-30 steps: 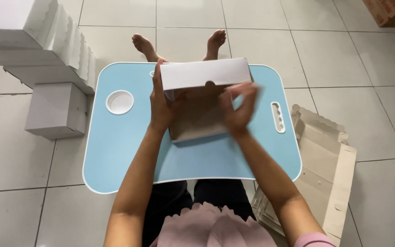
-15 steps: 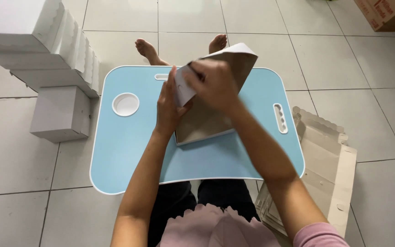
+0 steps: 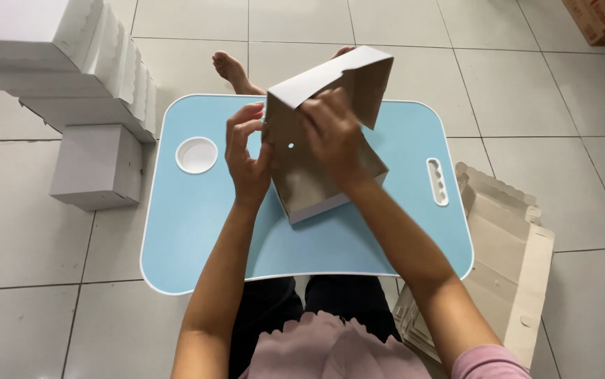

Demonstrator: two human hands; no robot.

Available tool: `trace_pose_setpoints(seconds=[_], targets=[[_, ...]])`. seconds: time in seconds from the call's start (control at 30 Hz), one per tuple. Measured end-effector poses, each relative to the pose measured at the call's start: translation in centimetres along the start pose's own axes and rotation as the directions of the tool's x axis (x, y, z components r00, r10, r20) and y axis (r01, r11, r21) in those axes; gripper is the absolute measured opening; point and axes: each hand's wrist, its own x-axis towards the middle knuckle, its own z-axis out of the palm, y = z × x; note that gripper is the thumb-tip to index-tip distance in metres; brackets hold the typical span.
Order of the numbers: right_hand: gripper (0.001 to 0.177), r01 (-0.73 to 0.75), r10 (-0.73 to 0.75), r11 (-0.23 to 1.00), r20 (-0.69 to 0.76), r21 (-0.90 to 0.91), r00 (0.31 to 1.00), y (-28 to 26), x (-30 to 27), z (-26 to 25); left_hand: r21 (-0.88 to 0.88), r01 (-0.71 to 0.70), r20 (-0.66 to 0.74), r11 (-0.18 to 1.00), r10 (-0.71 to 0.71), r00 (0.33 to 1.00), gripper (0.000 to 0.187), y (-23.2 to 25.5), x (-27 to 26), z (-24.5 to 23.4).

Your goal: Assembling cardboard boxes by folding and tucking flaps on a small portable table.

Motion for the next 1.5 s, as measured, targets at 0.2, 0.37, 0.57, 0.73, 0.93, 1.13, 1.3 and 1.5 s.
trace_pose_setpoints(seconds=[0.2,0.37,0.57,0.73,0.93,1.13,1.3,1.5], targets=[[0.016,0.048,-0.045,0.995,-0.033,0.083,0.998,-1.3,-1.3,3.5,-0.003,0.072,-0.081,0.997,-0.072,0.994,0.013,-3.4,-1.6,-0.8],[0.003,-0.111,0.096,0.932,0.060,0.344,0.994,-1.6,-1.6,3.0,0.041,0.088,-0.101,0.995,-0.084,0.991,0.015,-1.0,-0.7,-1.3],[0.008,-0.359,0.253,0.640,0.254,0.679,0.933,0.7,-2.0,2.8,0.103,0.035,-0.105,0.994,-0.024,0.994,0.019,-0.4,-0.5,-1.3],[0.011,-0.427,0.293,0.486,0.318,0.763,0.902,1.0,-2.8,3.4,0.135,-0.043,-0.072,0.990,0.053,0.996,0.010,-0.4,-1.1,-0.8],[0.010,-0.460,0.310,0.464,0.347,0.757,0.885,1.4,-3.5,3.7,0.177,-0.094,-0.079,0.980,0.109,0.991,0.007,-0.8,-1.4,-0.5],[0.013,-0.511,0.368,0.306,0.395,0.804,0.842,3.1,-4.6,4.4,0.009,-0.008,-0.103,1.000,0.009,0.995,0.017,0.7,-0.6,-0.6],[0.015,-0.596,0.386,0.235,0.489,0.768,0.783,5.5,-7.7,6.8,0.047,-0.112,0.065,0.993,0.109,0.992,0.026,0.7,-0.5,-0.7],[0.019,-0.543,0.374,0.544,0.395,0.640,0.839,2.9,-6.2,3.8,-0.012,0.084,0.103,0.996,-0.082,0.991,0.066,1.0,0.2,-0.8]])
